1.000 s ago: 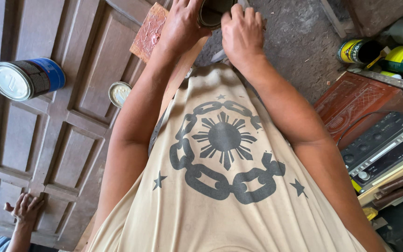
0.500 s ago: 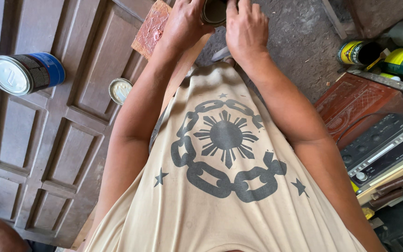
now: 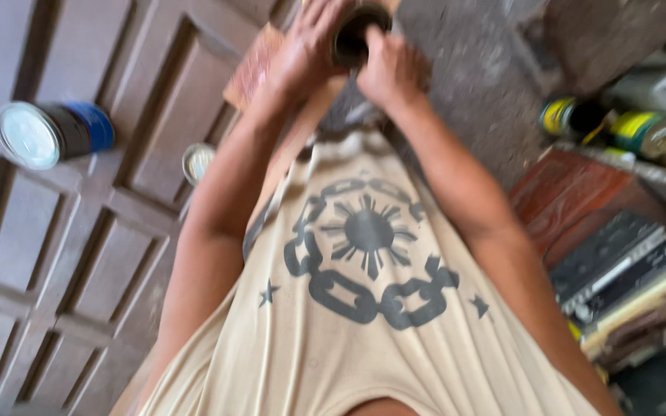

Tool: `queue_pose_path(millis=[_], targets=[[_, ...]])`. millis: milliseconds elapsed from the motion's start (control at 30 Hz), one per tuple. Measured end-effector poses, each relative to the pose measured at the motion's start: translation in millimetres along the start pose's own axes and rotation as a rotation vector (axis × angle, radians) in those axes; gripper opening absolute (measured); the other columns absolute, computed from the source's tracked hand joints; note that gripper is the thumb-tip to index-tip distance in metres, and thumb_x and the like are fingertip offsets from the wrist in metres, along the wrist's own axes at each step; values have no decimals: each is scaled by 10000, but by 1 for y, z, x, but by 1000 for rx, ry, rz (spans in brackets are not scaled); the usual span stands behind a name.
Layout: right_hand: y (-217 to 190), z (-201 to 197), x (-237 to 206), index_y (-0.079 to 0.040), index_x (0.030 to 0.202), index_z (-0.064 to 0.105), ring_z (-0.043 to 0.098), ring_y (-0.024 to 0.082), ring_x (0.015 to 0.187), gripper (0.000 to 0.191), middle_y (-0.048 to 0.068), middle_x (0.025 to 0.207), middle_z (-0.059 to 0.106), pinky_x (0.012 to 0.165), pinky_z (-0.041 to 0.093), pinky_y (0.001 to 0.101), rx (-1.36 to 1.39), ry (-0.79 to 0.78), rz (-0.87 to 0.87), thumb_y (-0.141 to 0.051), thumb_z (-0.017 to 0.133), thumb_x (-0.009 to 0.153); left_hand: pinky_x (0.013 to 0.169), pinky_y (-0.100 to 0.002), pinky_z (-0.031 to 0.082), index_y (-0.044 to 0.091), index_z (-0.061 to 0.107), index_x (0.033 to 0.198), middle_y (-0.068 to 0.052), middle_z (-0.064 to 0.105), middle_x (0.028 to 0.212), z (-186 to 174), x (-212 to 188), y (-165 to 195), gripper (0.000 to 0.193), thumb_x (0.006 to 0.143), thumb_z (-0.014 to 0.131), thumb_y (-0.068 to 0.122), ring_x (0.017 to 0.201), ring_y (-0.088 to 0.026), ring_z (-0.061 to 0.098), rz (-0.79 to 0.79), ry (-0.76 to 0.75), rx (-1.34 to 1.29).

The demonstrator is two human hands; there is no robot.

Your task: The person holds a wooden panel on a workbench and uses a knife to scoop pink wood filler from a can onto a sponge block, then spreads the filler over the panel surface. They open the can, mix the filler, and repeatedly scoop and apply it to the wood.

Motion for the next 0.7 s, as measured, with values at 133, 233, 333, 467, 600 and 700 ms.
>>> queue_pose_path(millis=[133,233,333,467,600,700], targets=[[-12,-27,8,-96,1080,669,676,487,894,293,247,936,719,755,535,568,235,93,43,-105,734,795,1155,-527,415,64,478,1441,-207,550,1416,-13,18,3,952,662,992,254,1310,-435,511,64,33,17],[-14,-32,6,-52,1048,651,715,422,916,270,211,956,739,782,568,494,424,172,9,-85,756,802,1171,-537,391,43,474,1450,-219,538,1457,-23,19,4,1037,561,987,183,1366,-420,510,-10,-8,10],[-4,-20,-2,-44,993,655,753,347,897,224,173,950,761,790,584,435,496,176,63,-106,780,818,1163,-501,419,47,472,1438,-215,545,1454,-26,15,4,1076,494,980,139,1365,-417,507,-83,-18,-6],[16,-6,-13,-30,1022,664,765,268,886,240,152,943,770,799,584,381,572,181,176,-118,787,834,1150,-464,437,54,463,1435,-213,537,1447,-27,12,-4,1082,487,980,116,1365,-407,504,-165,23,-30],[23,-11,-18,-13,1077,654,756,232,871,285,144,942,762,789,580,359,587,196,166,-106,784,841,1146,-459,430,55,447,1450,-212,519,1451,-30,6,-15,1092,500,982,85,1370,-403,487,-246,54,-96],[21,-21,-19,-9,1134,641,749,203,869,340,118,948,766,792,581,352,684,179,174,-110,789,845,1161,-417,468,79,432,1481,-181,538,1476,-37,1,-21,1070,555,967,93,1380,-345,539,-312,106,-221]])
Point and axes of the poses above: each hand's wrist, its own x-axis towards the middle knuckle, its own z-axis out of the palm, y = z × x, the point moved 5 cm from there along x, towards the middle knuckle
